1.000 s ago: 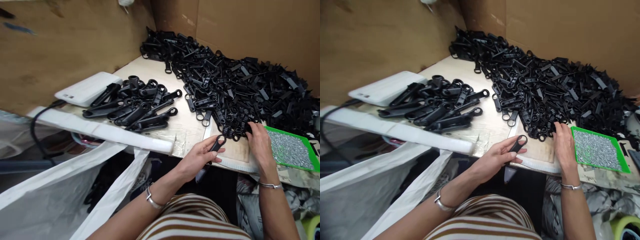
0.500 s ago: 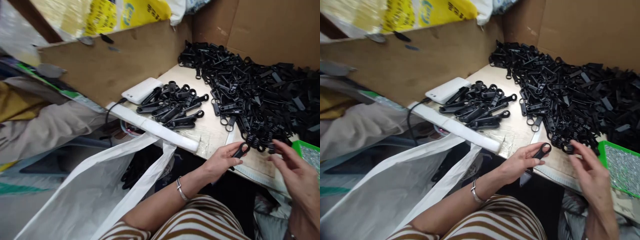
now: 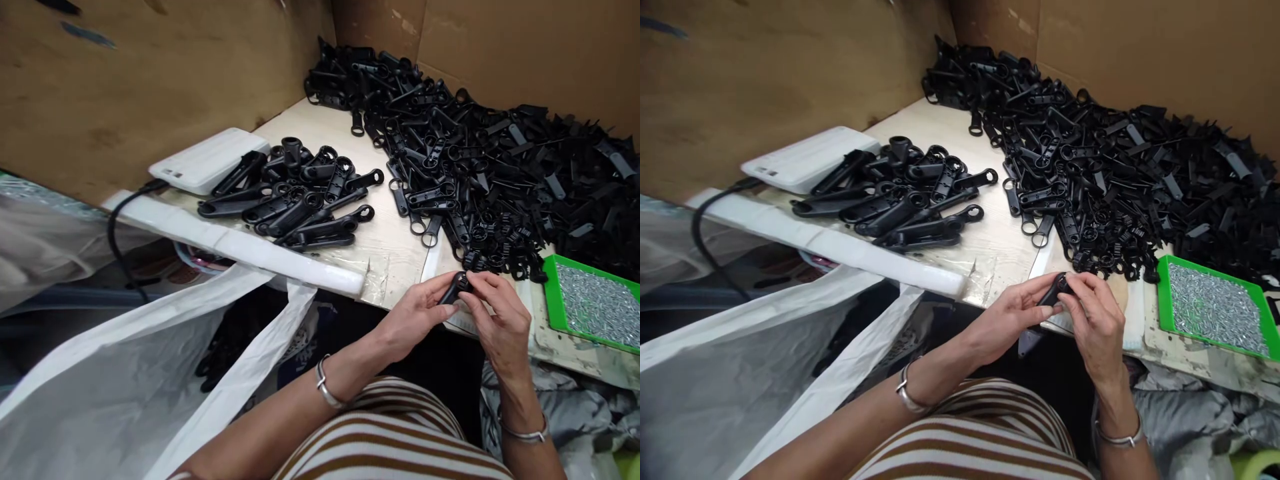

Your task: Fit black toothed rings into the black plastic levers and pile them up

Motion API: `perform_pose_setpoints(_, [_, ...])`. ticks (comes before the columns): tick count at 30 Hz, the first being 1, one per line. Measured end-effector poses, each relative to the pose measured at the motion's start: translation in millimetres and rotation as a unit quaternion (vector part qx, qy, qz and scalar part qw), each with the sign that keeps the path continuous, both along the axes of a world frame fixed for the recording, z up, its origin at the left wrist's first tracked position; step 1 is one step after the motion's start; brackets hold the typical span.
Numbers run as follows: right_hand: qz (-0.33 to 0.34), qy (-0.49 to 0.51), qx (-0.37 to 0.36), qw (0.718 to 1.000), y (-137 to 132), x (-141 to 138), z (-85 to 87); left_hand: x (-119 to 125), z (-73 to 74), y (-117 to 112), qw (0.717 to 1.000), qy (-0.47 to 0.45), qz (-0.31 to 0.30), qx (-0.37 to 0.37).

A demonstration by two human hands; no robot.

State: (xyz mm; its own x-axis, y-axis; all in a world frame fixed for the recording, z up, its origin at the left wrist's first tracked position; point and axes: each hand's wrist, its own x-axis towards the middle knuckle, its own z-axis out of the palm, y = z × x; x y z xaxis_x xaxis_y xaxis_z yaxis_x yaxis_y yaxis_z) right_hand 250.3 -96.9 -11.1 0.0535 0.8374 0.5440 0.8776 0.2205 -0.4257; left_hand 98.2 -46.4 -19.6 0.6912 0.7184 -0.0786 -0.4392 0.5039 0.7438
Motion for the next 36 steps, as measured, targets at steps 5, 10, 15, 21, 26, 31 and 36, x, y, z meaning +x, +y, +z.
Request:
perform_pose_setpoints(5, [-0.006, -0.005, -0.005, 1.000, 0.6, -2.7, 0.7, -0.9, -1.7, -4.2, 0.987, 0.078, 0.024, 0.138])
perform_pose_setpoints(10, [0.020, 0.072, -0.035, 0.997, -8.8, -4.5, 4.3, -11.1, 4.6, 1.0, 0.909, 0.255, 0.024, 0.329])
perform_pose_setpoints(15, [0.018, 0.244, -0.164, 0.956, -23.7, 4.5, 5.5, -19.4, 14.1, 0.8, 0.917, 0.262, -0.011, 0.302])
perform_pose_setpoints(21, [-0.012, 0.305, -0.254, 0.918, -21.8, -10.2, -0.1, -14.4, 9.5, -9.6, 0.894, 0.273, 0.029, 0.355])
perform_pose_setpoints(26, [-0.012, 0.301, -0.253, 0.919, -12.2, -21.4, 2.1, -16.0, 5.9, -7.8, 0.816, 0.341, 0.104, 0.454])
perform_pose_setpoints(31, [0.004, 0.135, -0.193, 0.972, 1.5, -2.2, 9.7, -56.4, 15.8, 16.6, 0.667, 0.408, 0.233, 0.578])
perform_pose_setpoints(36, [-0.118, -0.171, -0.101, 0.973, 28.4, 15.5, 6.7, -115.3, 20.2, 61.4, 0.462, 0.644, 0.298, 0.532])
